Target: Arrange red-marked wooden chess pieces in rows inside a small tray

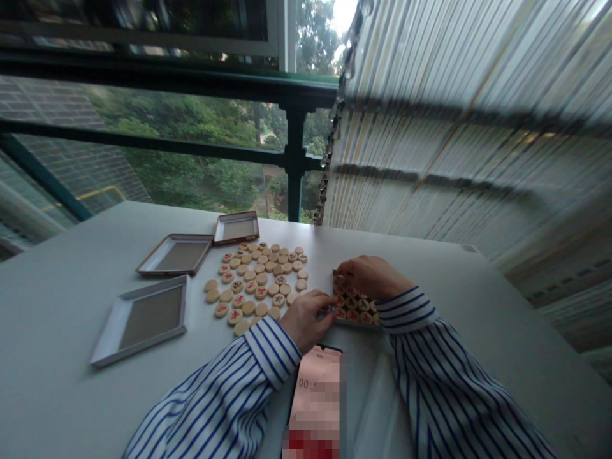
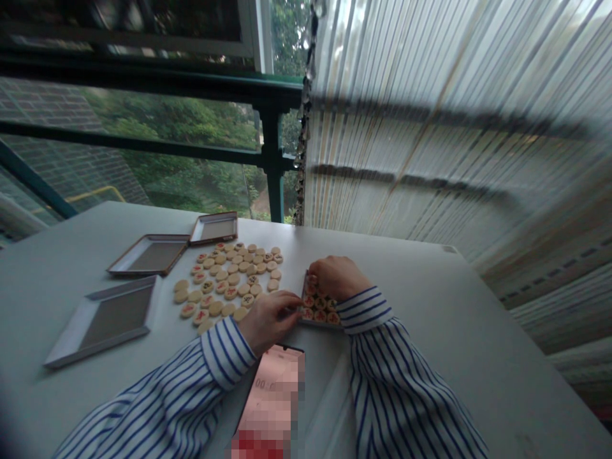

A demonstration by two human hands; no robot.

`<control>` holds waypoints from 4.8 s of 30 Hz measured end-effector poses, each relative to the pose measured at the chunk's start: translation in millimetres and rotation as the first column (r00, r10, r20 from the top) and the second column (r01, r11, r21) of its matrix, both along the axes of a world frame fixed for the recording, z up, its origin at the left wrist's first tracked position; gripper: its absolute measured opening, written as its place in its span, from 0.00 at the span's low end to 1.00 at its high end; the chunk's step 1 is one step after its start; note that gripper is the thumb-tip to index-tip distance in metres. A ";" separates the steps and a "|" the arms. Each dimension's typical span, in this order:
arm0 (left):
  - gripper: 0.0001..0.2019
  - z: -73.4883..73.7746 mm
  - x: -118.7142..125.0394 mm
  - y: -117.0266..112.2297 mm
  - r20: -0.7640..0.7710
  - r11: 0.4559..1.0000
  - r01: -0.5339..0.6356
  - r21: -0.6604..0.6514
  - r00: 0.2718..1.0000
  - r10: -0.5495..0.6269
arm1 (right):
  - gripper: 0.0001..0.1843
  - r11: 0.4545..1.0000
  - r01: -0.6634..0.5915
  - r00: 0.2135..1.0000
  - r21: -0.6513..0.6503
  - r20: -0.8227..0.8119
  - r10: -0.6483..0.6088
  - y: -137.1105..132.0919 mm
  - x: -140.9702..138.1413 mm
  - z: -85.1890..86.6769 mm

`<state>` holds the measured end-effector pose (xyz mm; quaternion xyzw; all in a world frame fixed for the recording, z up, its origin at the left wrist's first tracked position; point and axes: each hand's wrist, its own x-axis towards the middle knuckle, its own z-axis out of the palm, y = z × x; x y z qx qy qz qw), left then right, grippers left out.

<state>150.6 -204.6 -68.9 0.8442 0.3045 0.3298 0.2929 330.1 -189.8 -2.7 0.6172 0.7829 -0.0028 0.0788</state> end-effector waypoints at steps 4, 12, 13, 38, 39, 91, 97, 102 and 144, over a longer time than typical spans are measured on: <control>0.10 1.9 -2.4 0.9 0.044 0.999 -0.051 -0.015 0.998 0.051 | 0.16 0.996 0.049 0.997 0.081 -0.058 -0.044 -3.9 8.3 12.1; 0.10 21.7 -21.8 10.3 0.182 0.966 -0.226 -0.122 0.952 0.246 | 0.15 0.961 0.071 0.997 0.269 -0.060 -0.056 -17.3 15.4 36.3; 0.10 23.6 -24.6 11.7 0.184 0.957 -0.255 -0.136 0.943 0.277 | 0.15 0.953 0.057 0.997 0.298 -0.062 -0.041 -18.8 14.6 38.2; 0.12 42.6 -102.1 35.9 0.271 0.668 -0.728 0.155 0.682 0.680 | 0.15 0.828 0.041 0.994 0.560 -0.103 0.020 -26.9 -14.0 48.8; 0.12 41.1 -102.8 35.8 0.266 0.668 -0.724 0.172 0.687 0.676 | 0.15 0.836 0.041 0.995 0.547 -0.102 0.018 -26.9 -14.8 48.2; 0.15 42.6 -122.1 46.6 0.308 0.575 -0.817 -0.041 0.537 0.785 | 0.12 0.906 -0.196 0.969 0.374 -0.067 0.237 -33.4 -54.4 30.7; 0.16 42.5 -128.5 50.9 0.381 0.609 -0.776 -0.168 0.519 0.766 | 0.12 0.900 -0.230 0.959 0.371 -0.069 0.274 -33.7 -62.6 23.4; 0.15 44.6 -136.9 58.1 0.353 0.689 -0.701 -0.181 0.608 0.711 | 0.12 0.902 -0.230 0.960 0.364 -0.067 0.272 -32.8 -65.0 21.1; 0.16 1.0 -137.3 63.6 -0.007 0.707 -0.648 0.283 0.736 0.677 | 0.12 0.897 -0.139 0.915 0.419 -0.291 0.278 3.2 -54.8 30.0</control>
